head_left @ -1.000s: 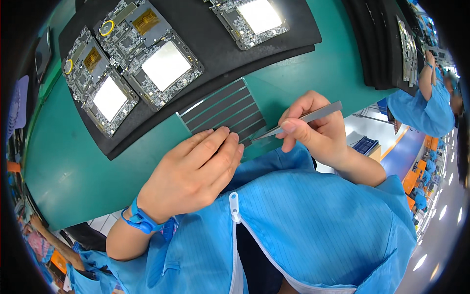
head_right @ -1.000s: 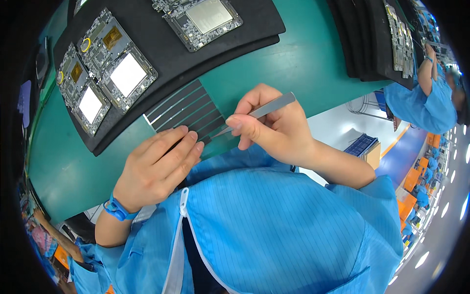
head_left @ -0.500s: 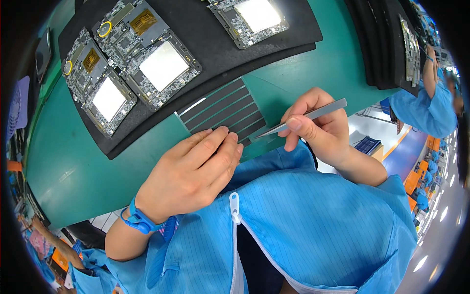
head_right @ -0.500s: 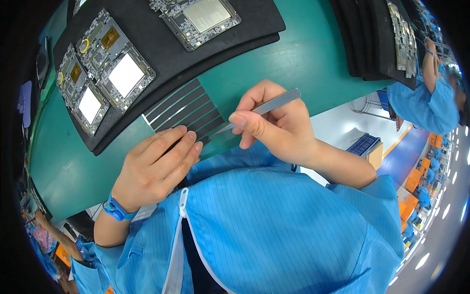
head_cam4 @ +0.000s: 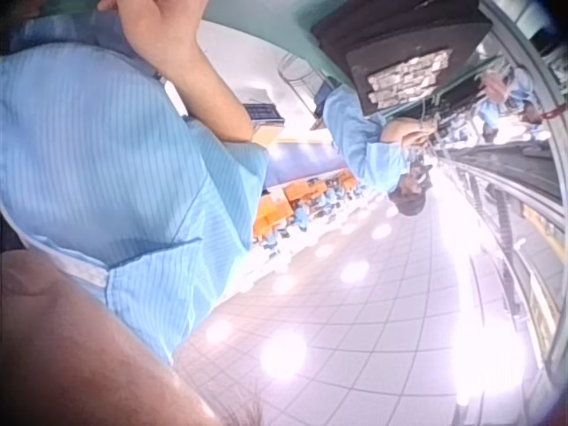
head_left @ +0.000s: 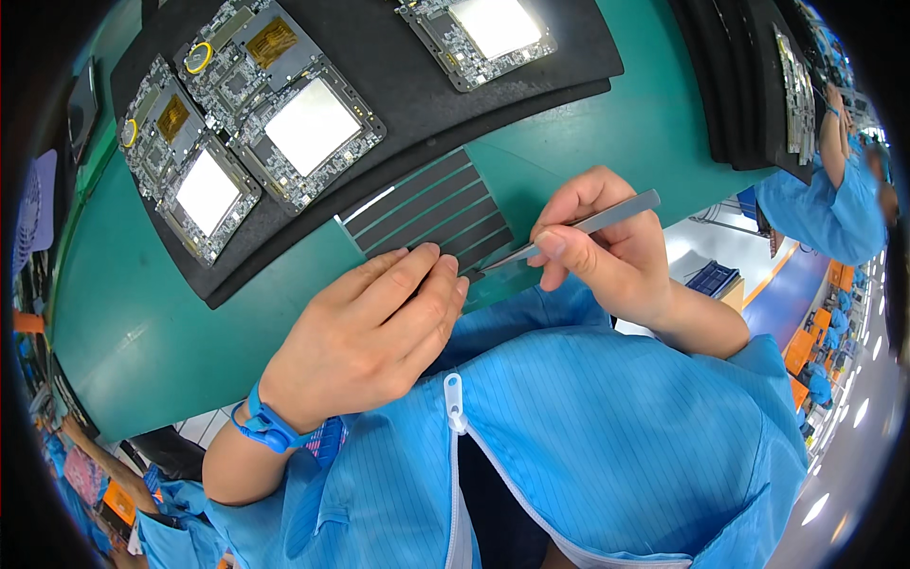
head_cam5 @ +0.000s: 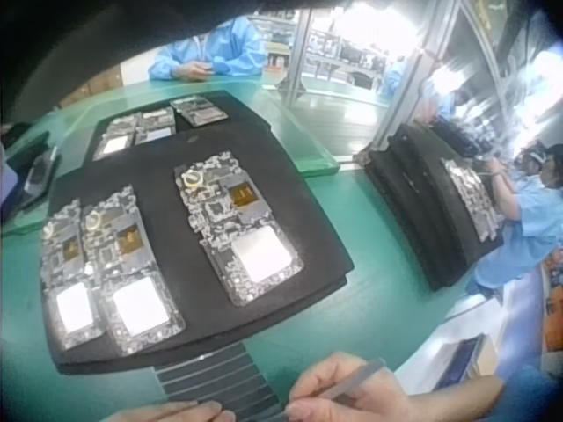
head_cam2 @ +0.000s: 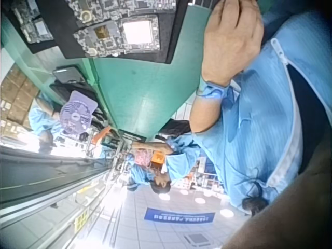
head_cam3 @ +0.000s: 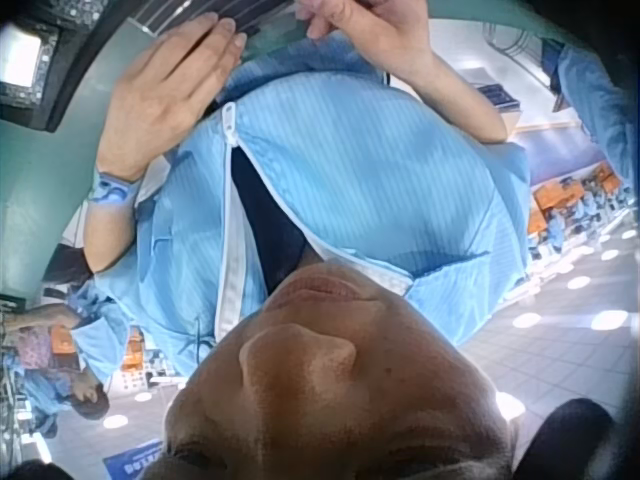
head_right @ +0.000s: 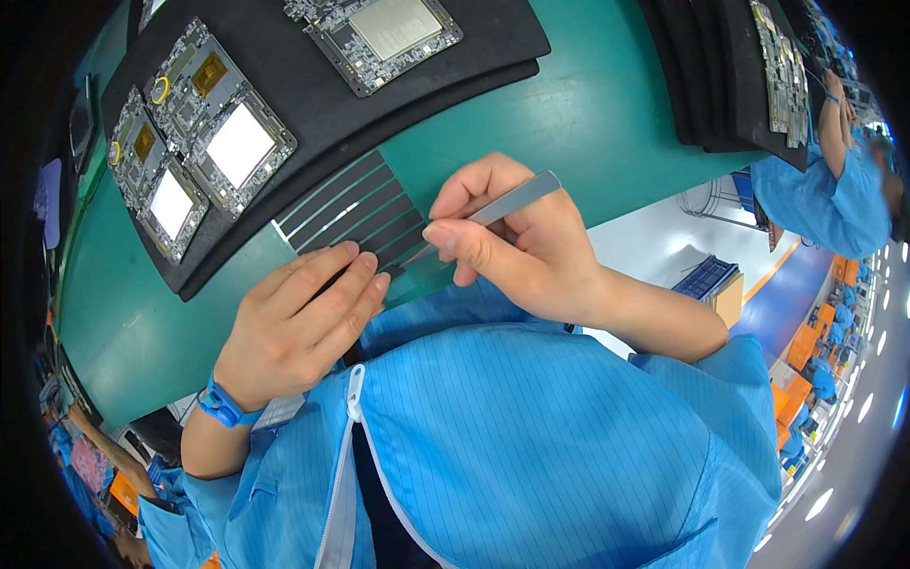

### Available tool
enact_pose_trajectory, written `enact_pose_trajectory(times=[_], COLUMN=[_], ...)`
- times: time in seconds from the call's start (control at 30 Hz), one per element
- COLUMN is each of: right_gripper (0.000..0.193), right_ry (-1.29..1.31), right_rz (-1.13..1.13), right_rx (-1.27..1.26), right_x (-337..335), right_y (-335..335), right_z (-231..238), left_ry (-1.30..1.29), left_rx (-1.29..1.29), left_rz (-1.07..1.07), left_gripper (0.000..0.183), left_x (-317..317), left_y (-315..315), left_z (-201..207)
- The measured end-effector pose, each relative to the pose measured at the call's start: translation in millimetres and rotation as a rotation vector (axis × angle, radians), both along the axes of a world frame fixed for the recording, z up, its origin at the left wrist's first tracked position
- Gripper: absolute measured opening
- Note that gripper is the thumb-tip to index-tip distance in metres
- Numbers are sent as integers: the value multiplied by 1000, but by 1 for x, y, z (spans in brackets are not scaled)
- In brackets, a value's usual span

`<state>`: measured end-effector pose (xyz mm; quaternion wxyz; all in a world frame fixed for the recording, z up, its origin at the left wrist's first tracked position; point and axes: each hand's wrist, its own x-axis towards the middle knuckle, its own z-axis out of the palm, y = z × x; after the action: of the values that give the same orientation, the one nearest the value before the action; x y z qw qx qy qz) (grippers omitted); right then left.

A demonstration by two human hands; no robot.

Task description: The person uses tweezers to pick up small rectangular components from a sheet and places them onto circuit boards arranged on a black mat. The person repeatedly handles the components and boards, moving them along the assembly line.

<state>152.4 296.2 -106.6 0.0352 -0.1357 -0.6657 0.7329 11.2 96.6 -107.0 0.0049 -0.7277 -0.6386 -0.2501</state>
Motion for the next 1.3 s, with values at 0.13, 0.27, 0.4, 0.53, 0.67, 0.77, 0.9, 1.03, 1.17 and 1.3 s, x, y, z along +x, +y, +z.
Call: enact_pose_trajectory(times=[0.13,0.27,0.4,0.53,0.67,0.77,0.9,1.03,1.17,1.3], right_gripper=[19,18,19,19,12,17,18,17,15,15], right_ry=[5,-5,167,280,216,170,114,86,129,119], right_rz=[-11,-62,-141,-147,-116,-84,-140,-128,-127,-114], right_rx=[-32,-216,-361,-260,-330,-141,-31,-17,-28,-17], right_x=[-3,-4,-28,-95,-141,-151,-148,-149,-149,-149], right_y=[-1,3,31,79,105,106,96,93,95,96], right_z=[0,4,13,26,29,25,25,26,22,24], left_ry=[7,9,11,61,188,233,236,253,260,265], left_rx=[-11,-24,-48,74,125,158,163,147,142,127], left_rz=[-7,-21,-73,118,351,370,356,344,346,351], left_gripper=[20,18,18,28,37,36,35,35,35,35], left_x=[0,-2,-8,-26,-47,-53,-54,-55,-56,-56], left_y=[0,2,6,36,79,86,86,85,86,86], left_z=[1,3,12,30,22,10,4,5,5,7])
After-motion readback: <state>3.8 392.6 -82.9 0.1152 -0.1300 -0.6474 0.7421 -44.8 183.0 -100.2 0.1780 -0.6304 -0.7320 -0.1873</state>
